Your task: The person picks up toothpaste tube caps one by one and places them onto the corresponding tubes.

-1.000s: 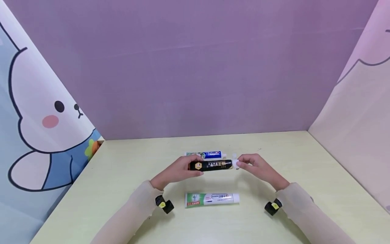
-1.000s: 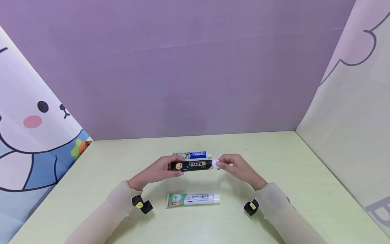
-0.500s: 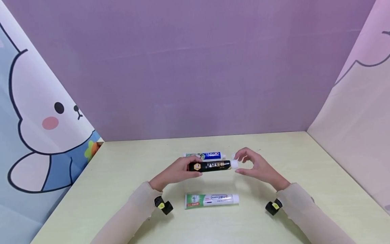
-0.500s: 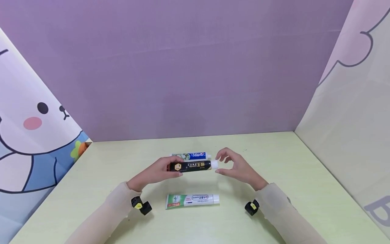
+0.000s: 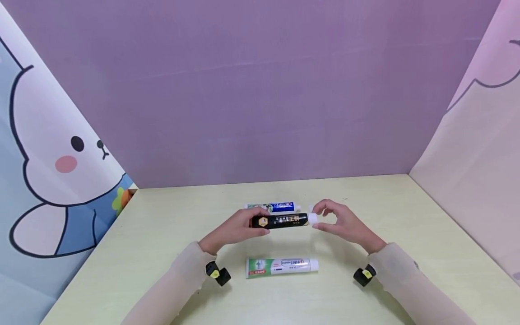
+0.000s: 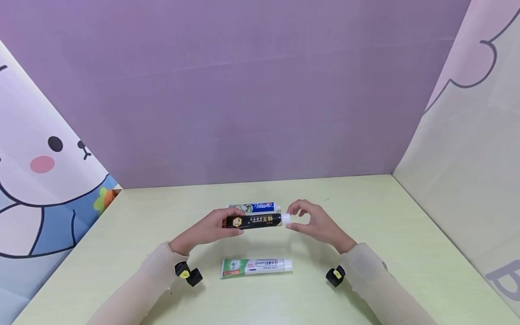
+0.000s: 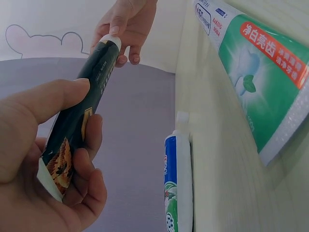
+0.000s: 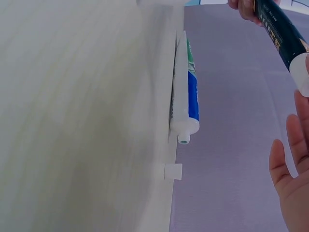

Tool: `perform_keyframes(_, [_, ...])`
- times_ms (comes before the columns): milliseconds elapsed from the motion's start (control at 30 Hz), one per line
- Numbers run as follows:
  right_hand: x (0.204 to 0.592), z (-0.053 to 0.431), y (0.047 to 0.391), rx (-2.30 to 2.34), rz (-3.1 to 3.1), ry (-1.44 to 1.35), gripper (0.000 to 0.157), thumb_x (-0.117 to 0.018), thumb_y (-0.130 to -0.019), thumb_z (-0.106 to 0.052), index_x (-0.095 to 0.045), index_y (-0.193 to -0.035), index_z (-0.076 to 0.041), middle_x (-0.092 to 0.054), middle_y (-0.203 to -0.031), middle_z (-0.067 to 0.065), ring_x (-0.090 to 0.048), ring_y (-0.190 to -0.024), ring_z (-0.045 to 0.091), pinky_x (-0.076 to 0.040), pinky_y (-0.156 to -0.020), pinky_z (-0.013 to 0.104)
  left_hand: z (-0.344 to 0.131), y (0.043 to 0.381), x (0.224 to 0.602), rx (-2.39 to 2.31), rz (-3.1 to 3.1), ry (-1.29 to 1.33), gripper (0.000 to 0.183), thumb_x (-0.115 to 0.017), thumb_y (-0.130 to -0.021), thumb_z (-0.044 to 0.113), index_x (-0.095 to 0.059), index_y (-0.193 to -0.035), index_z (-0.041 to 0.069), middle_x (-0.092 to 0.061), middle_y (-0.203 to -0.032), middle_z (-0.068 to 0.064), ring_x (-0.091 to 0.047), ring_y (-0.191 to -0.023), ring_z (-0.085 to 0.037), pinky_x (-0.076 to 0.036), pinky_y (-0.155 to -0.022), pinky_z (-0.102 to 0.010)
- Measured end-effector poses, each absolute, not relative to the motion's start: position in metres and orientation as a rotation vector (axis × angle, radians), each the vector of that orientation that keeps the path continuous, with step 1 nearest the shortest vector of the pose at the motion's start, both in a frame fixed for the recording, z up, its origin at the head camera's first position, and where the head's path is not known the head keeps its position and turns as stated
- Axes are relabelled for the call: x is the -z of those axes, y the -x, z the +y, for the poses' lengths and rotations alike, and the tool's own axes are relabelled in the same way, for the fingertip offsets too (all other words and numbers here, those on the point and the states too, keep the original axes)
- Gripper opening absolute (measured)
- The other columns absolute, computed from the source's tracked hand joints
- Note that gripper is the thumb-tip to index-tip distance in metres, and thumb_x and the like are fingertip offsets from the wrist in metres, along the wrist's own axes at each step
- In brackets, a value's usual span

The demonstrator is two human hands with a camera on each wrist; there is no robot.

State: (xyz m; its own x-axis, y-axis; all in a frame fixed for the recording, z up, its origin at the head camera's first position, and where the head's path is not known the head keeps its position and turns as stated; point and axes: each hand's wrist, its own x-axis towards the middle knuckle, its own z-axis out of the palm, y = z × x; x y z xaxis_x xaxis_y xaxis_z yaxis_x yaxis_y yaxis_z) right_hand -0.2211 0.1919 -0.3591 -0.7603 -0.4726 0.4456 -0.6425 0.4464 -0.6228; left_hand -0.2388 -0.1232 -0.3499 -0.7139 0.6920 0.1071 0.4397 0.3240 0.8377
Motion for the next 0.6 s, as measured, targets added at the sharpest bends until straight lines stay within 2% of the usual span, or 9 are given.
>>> perform_keyframes(133, [0.3596, 0.1949, 0.2217, -1.223, -2.502, -0.960, 0.024, -0.075, -0.079, -0.008, -0.061, -0.098, -0.012, -0.064, -0.098, -0.001, -0.057, -0.088, 0.019, -0.047, -0.079, 0.036, -0.1220, 0.2390, 0.3500, -1.342, 2.317, -1.024, 0.030, -0.066, -0.088, 0.014, -0.058, -0.116, 0.008, -0.056, -0.120, -0.014, -0.055, -0.093, -0.021, -0.050, -0.071, -0.026])
perform_keyframes(367, [0.3596, 0.1948, 0.2210, -1.250, -2.574, -0.873, 0.011, -0.070, -0.085, -0.011, -0.064, -0.093, -0.013, -0.064, -0.094, -0.003, -0.054, -0.084, 0.010, -0.045, -0.078, 0.035, -0.1211, 0.2399, 0.3511, -1.331, 2.325, -1.016, 0.030, -0.066, -0.089, 0.015, -0.058, -0.117, 0.008, -0.056, -0.119, -0.013, -0.054, -0.093, -0.020, -0.049, -0.072, -0.026])
perform_keyframes(500, [0.3603, 0.1934, 0.2214, -1.270, -2.598, -0.858, 0.005, -0.067, -0.087, -0.010, -0.064, -0.091, -0.008, -0.065, -0.092, 0.001, -0.054, -0.084, 0.009, -0.045, -0.078, 0.035, -0.1209, 0.2396, 0.3512, -1.336, 2.320, -1.004, 0.030, -0.066, -0.089, 0.014, -0.058, -0.117, 0.008, -0.056, -0.121, -0.013, -0.054, -0.094, -0.020, -0.049, -0.072, -0.026])
perform_keyframes(600, [0.3594, 0.1931, 0.2214, -1.293, -2.598, -0.873, 0.008, -0.066, -0.088, -0.012, -0.064, -0.090, -0.005, -0.065, -0.089, 0.004, -0.054, -0.083, 0.009, -0.045, -0.078, 0.031, -0.1204, 0.2392, 0.3509, -1.337, 2.316, -0.999, 0.030, -0.066, -0.089, 0.014, -0.057, -0.117, 0.008, -0.056, -0.120, -0.013, -0.054, -0.094, -0.020, -0.049, -0.071, -0.027])
